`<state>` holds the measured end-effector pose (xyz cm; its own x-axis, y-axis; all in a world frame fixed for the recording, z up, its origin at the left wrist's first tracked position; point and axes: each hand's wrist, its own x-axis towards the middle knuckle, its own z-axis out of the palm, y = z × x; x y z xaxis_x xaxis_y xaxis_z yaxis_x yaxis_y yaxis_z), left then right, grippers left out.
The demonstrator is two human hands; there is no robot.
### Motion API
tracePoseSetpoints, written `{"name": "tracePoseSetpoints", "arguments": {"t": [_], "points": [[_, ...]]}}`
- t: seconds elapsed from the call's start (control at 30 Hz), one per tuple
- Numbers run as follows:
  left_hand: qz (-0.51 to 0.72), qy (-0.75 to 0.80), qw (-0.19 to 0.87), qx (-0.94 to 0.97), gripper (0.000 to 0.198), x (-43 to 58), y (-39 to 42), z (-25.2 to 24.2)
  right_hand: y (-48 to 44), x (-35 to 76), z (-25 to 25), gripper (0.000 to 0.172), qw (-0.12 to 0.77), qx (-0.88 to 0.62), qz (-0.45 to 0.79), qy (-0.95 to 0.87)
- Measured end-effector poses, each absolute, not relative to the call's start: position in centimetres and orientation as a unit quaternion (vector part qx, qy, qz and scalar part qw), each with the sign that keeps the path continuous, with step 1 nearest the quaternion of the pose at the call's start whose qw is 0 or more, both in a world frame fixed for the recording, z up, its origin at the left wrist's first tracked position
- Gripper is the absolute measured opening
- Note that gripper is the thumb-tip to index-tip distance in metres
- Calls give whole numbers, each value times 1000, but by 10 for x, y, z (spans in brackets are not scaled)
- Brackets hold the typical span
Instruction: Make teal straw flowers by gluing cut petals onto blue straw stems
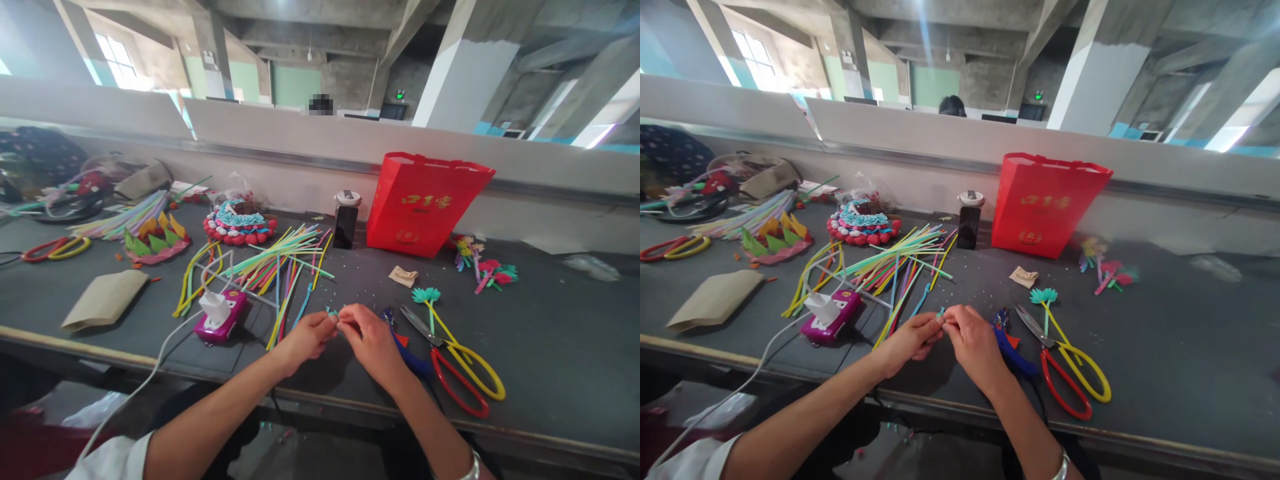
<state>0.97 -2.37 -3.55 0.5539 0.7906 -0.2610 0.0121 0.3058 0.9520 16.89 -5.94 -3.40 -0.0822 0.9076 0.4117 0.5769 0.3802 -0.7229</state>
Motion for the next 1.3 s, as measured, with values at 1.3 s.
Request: {"name": "tracePoseSetpoints", "arguments": {"t": [1.3], "points": [[369, 380, 726, 438, 34, 13, -26, -36, -74, 154, -25, 45, 599, -433, 558, -378]]}}
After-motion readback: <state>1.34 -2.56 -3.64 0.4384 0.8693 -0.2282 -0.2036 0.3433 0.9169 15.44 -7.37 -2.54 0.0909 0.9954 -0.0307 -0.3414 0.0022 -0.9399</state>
